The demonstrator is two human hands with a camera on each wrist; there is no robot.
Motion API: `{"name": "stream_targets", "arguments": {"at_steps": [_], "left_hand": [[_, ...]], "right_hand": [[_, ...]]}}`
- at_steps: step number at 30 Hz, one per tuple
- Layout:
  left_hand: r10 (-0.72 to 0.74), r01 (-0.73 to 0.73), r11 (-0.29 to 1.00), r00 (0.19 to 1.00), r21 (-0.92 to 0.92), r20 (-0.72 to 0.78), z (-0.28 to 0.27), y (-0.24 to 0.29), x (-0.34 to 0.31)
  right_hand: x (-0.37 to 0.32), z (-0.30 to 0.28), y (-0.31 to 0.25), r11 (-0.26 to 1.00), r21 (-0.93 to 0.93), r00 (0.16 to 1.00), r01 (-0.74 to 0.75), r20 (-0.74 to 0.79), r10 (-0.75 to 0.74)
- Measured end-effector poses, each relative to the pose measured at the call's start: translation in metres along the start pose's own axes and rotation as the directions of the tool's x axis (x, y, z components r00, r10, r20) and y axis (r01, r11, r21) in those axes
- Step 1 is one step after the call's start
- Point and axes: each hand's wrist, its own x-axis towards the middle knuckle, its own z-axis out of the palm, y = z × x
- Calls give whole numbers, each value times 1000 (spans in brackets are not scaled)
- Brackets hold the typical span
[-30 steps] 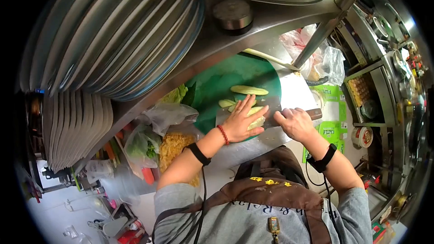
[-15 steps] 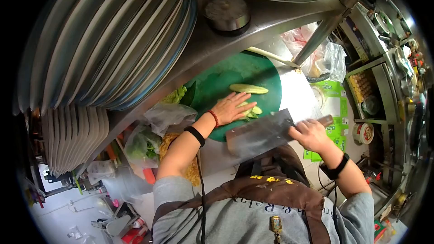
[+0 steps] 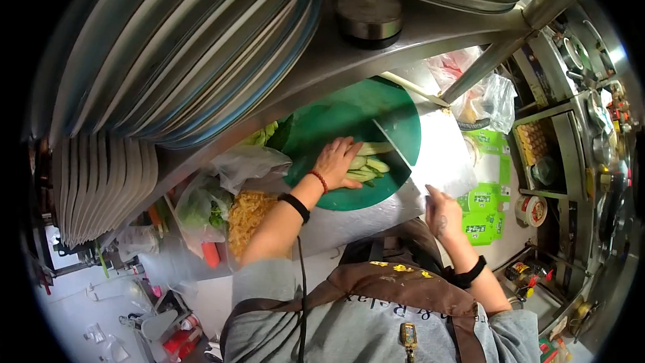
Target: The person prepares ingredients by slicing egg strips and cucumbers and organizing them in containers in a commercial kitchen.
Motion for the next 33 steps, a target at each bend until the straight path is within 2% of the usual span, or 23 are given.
{"name": "stream_targets", "arguments": {"at_steps": [3,4,5,6,9,11,12,13,14,15,18,19,22,23,25,27,28,30,33], "left_hand": [[-281,285,959,935,-13,-218,21,18,-18],[-375,382,924,881,-34,-288,28,22,-22],[-417,416,906,846,-79,-331,35,25,-25],[-405,406,911,849,-73,-339,34,27,-27],[-381,386,921,860,-55,-340,9,38,-33],[-314,328,945,885,-18,-343,28,24,-47],[-279,298,954,897,2,-343,37,19,-52],[-258,275,961,904,1,-340,40,18,-55],[-234,250,968,911,4,-338,41,16,-58],[-207,223,975,919,9,-336,34,17,-60],[-243,257,966,873,-24,-424,18,29,-66],[-264,263,962,844,-69,-467,24,27,-68],[-333,263,943,752,-205,-569,52,20,-76],[-346,247,938,723,-244,-597,59,19,-75],[-376,246,926,661,-285,-650,61,22,-72],[-412,246,910,642,-335,-647,59,27,-74],[-427,247,902,634,-355,-645,60,27,-76],[-464,258,884,589,-390,-662,64,30,-82],[-550,276,831,538,-483,-639,68,33,-85]], "right_hand": [[7,15,-22,999,41,993,34,112,-39],[14,17,-23,998,-17,987,55,152,-52],[24,16,-21,994,-76,979,80,192,-65],[31,14,-20,985,-136,969,107,236,-73],[42,-14,-37,971,-167,954,172,273,-122],[42,-17,-45,960,-222,927,168,366,-77],[39,-11,-47,955,-258,908,150,419,-30],[35,5,-45,955,-241,922,172,380,-70],[34,40,-20,954,-233,917,189,390,-87],[39,44,-25,958,-214,922,192,374,-101],[58,24,-40,957,-194,902,216,415,-120],[56,10,-48,946,-191,895,264,414,-166],[34,-5,-75,962,-157,925,222,345,-158],[29,3,-78,938,-232,922,260,349,-169],[29,42,-63,955,-155,908,254,379,-180],[37,71,-61,975,-124,921,183,368,-126],[43,63,-66,965,-109,912,240,365,-185],[58,40,-81,970,-138,900,203,417,-129],[41,11,-100,952,-151,885,265,431,-178]]}}
